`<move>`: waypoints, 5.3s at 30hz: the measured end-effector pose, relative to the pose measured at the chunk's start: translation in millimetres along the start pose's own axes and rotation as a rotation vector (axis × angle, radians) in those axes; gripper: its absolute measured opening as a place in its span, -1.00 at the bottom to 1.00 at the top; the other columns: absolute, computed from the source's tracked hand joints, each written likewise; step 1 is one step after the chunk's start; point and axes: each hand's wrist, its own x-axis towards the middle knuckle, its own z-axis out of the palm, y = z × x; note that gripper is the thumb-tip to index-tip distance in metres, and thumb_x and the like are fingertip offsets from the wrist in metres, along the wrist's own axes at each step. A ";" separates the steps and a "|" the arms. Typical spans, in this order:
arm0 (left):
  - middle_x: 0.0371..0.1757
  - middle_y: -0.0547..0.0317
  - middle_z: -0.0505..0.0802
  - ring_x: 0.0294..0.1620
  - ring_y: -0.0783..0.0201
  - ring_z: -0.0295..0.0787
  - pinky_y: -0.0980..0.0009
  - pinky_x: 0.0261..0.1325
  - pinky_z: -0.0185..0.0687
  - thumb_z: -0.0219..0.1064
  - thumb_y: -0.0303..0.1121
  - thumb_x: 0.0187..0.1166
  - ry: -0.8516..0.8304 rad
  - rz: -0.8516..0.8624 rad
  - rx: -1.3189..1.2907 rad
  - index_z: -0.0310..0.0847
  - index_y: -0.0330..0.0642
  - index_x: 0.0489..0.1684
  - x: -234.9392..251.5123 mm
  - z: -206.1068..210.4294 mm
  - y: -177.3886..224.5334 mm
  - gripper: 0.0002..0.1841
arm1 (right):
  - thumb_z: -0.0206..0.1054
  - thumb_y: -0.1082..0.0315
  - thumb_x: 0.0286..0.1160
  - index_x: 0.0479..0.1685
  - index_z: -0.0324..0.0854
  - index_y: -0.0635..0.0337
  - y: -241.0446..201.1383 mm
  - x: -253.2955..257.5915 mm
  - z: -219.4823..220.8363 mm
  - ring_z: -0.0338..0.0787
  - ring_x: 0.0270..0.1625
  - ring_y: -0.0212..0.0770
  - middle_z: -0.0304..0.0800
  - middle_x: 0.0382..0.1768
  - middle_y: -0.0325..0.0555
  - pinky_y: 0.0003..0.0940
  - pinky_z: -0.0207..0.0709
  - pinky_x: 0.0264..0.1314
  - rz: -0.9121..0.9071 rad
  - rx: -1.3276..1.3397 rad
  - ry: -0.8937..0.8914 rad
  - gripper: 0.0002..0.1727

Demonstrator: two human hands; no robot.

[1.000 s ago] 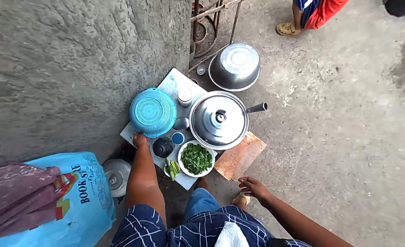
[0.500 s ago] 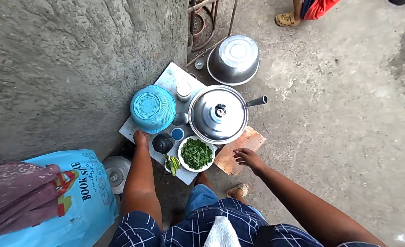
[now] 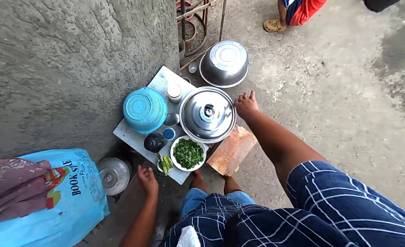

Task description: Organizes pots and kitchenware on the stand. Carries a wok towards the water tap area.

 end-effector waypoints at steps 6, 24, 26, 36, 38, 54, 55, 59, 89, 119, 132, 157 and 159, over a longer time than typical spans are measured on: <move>0.58 -0.59 0.45 0.48 -0.30 0.52 -0.01 0.49 0.47 0.15 -0.41 0.79 0.014 -0.104 0.003 -0.04 -0.51 0.80 -59.6 12.6 -12.5 -0.35 | 0.20 0.62 0.60 0.35 0.62 0.52 9.2 10.8 8.7 0.42 0.65 0.43 0.66 0.38 0.44 0.55 -0.24 0.79 0.008 -0.038 -0.045 -0.63; 0.39 -0.44 0.63 0.30 -0.05 0.66 0.18 0.34 0.58 0.14 -0.47 0.76 -0.221 -0.123 -0.152 0.31 -0.52 0.61 -114.8 111.3 19.0 -0.52 | 0.24 0.57 0.59 0.22 0.71 0.47 26.8 6.2 21.9 0.55 0.54 0.43 0.72 0.31 0.41 0.52 0.24 0.55 -0.116 -0.039 -0.067 -0.70; 0.39 -0.43 0.63 0.29 -0.04 0.67 0.18 0.33 0.59 0.14 -0.46 0.76 -0.236 -0.128 -0.146 0.31 -0.50 0.62 -113.9 111.6 18.1 -0.52 | 0.24 0.58 0.58 0.18 0.72 0.48 28.0 3.8 22.1 0.57 0.53 0.42 0.73 0.29 0.40 0.48 0.27 0.54 -0.115 -0.044 -0.064 -0.71; 0.36 -0.36 0.65 0.22 -0.03 0.68 0.12 0.24 0.60 0.12 -0.42 0.79 -0.234 -0.187 -0.120 0.30 -0.44 0.64 -98.0 103.9 13.1 -0.52 | 0.22 0.58 0.59 0.15 0.73 0.47 37.1 0.1 23.8 0.59 0.51 0.39 0.76 0.25 0.37 0.42 0.30 0.54 -0.110 -0.051 -0.070 -0.72; 0.38 -0.37 0.64 0.26 -0.05 0.67 0.10 0.27 0.61 0.10 -0.41 0.80 -0.255 -0.196 -0.119 0.32 -0.43 0.63 -97.0 104.2 17.3 -0.53 | 0.22 0.57 0.60 0.15 0.74 0.47 34.7 0.2 22.1 0.58 0.53 0.37 0.75 0.27 0.37 0.42 0.29 0.55 -0.093 -0.036 -0.080 -0.72; 0.61 -0.32 0.54 0.56 -0.17 0.55 -0.10 0.51 0.49 0.06 -0.26 0.88 -0.484 -0.262 -0.251 0.18 -0.28 0.78 -26.9 176.2 75.0 -0.46 | 0.34 0.21 0.65 0.70 0.45 0.16 -20.4 5.0 17.3 0.38 0.66 0.54 0.40 0.66 0.42 0.57 0.12 0.64 -0.360 0.356 0.249 -0.38; 0.62 -0.32 0.53 0.57 -0.17 0.54 -0.11 0.51 0.48 0.06 -0.25 0.88 -0.494 -0.265 -0.252 0.16 -0.28 0.79 -27.8 177.5 75.4 -0.45 | 0.37 0.15 0.65 0.72 0.43 0.12 -31.2 7.4 18.1 0.42 0.64 0.52 0.41 0.66 0.38 0.54 0.23 0.60 -0.405 0.382 0.236 -0.35; 0.59 -0.36 0.55 0.54 -0.16 0.56 -0.08 0.50 0.49 0.07 -0.28 0.87 -0.509 -0.283 -0.238 0.16 -0.33 0.77 -36.3 172.5 72.7 -0.46 | 0.40 0.23 0.63 0.64 0.51 0.16 -62.8 14.7 16.5 0.52 0.53 0.50 0.54 0.54 0.36 0.46 0.40 0.44 -0.388 0.458 0.168 -0.42; 0.46 -0.40 0.63 0.29 -0.10 0.74 0.08 0.35 0.65 0.06 -0.34 0.87 -0.739 -0.193 -0.021 0.25 -0.42 0.69 -3.1 188.8 122.8 -0.51 | 0.41 0.31 0.47 0.15 0.65 0.46 0.4 -54.6 -96.0 0.77 0.14 0.29 0.70 0.12 0.43 0.17 0.63 0.19 -0.239 0.788 0.769 -0.60; 0.13 -0.23 0.71 -0.22 0.15 0.68 0.22 -0.06 0.68 -0.07 -0.28 0.92 -0.210 0.089 -0.247 0.42 -0.35 0.57 115.1 216.8 224.3 -0.57 | 0.48 0.34 0.35 -0.08 0.62 0.55 55.9 -244.8 94.3 0.63 -0.10 -0.16 0.62 -0.07 0.28 -0.39 0.53 -0.09 0.393 1.079 0.819 -0.63; 0.33 -0.37 0.71 0.34 -0.19 0.70 -0.04 0.43 0.56 0.19 -0.45 0.74 -0.160 0.140 0.245 0.35 -0.32 0.61 172.0 228.4 217.3 -0.54 | 0.50 0.37 0.28 -0.12 0.58 0.50 50.6 -262.9 123.0 0.56 -0.18 -0.44 0.58 -0.13 0.05 -0.64 0.43 -0.17 0.517 1.164 0.730 -0.65; 0.81 -0.53 0.05 0.71 -0.58 0.11 -0.44 0.46 0.33 0.58 0.03 0.42 -0.058 0.123 0.810 -0.03 -0.08 0.91 176.7 73.8 171.8 0.06 | 0.50 0.39 0.28 -0.10 0.63 0.49 19.6 -249.6 115.4 0.60 -0.17 -0.41 0.58 -0.07 0.09 -0.66 0.48 -0.20 0.416 1.176 0.690 -0.67; 0.83 -0.53 -0.04 0.67 -0.58 0.19 -0.33 0.48 0.41 0.59 0.09 0.40 -0.074 0.069 0.836 -0.31 0.04 0.97 187.7 67.6 156.0 0.20 | 0.51 0.36 0.27 -0.12 0.64 0.48 15.8 -247.2 116.2 0.61 -0.16 -0.36 0.60 -0.07 0.12 -0.61 0.50 -0.19 0.402 1.158 0.679 -0.66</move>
